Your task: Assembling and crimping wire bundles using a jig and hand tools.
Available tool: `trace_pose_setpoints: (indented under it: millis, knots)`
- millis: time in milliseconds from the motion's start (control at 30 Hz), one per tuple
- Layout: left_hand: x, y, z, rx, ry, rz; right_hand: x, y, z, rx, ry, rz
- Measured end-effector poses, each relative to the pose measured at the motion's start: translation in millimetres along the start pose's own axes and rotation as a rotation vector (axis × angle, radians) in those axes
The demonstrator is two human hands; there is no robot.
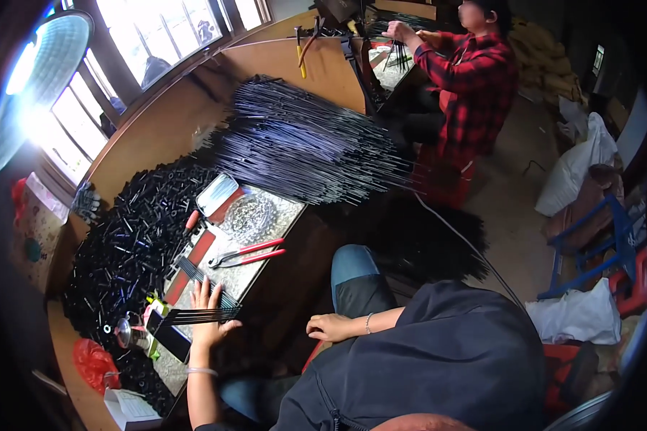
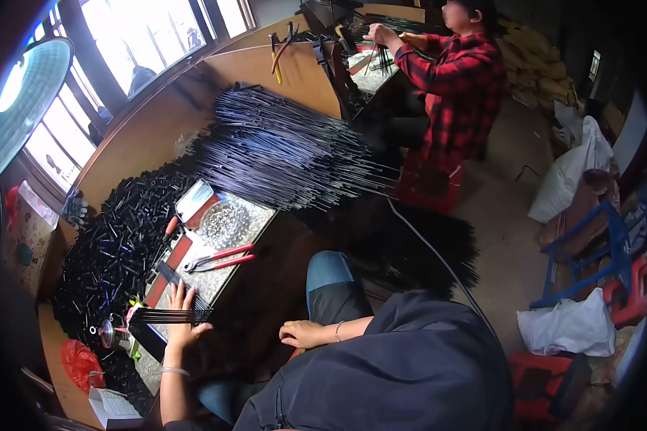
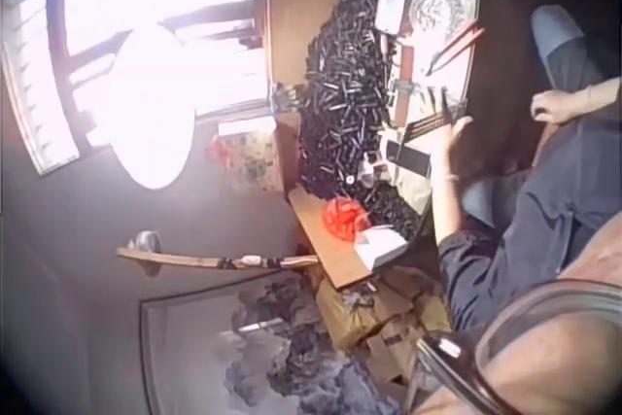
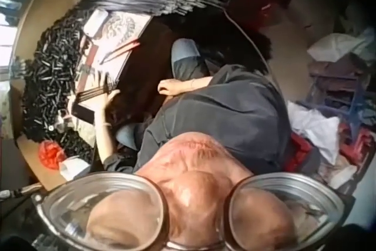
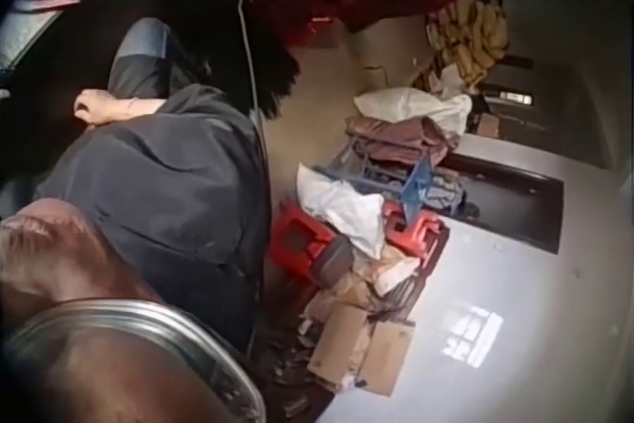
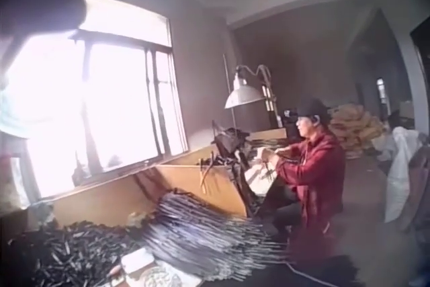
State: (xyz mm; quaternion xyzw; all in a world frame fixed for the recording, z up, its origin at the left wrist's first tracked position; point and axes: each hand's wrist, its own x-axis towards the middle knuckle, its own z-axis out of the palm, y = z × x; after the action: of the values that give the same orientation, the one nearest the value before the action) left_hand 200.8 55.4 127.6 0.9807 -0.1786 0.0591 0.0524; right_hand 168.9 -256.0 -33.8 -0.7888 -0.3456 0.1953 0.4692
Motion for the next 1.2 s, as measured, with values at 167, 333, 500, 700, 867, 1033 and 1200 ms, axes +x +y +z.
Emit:
trace_pose_setpoints:
  millis: [167,333,500,700,867,1033,1200]
  knots:
    - [-10.4,-2.1,2.4,0.003,0.017,-0.027,-5.2,-10.9,4.7,-0.054,-0.055,-0.015]
    - [-7.1,-8.4,7.2,-0.035,0.013,0.018,11.0,-45.5,-21.0,0.111,0.118,-0.188]
    - [-1.2,-1.0,-5.6,-0.021,0.002,0.024,81.1,-128.8,-66.7,-0.015,0.428,-0.548]
    - [-12.7,-6.8,-0.9,-0.116,0.06,0.047,136.5,-162.0,-28.2,0.251,0.36,-0.531]
    - [-3.4,-11.4,-10.5,-0.073,-0.008,0.069,147.1,-170.3,-5.7,0.399,0.405,-0.432]
    - [6.3,-56.7,-18.2,0.172,-0.109,0.128,141.7,-178.4,-5.1,0.24,0.548,-0.424]
    - [25.5,-65.2,-27.0,0.096,-0.084,0.154,140.3,-164.8,-0.9,0.308,0.585,-0.433]
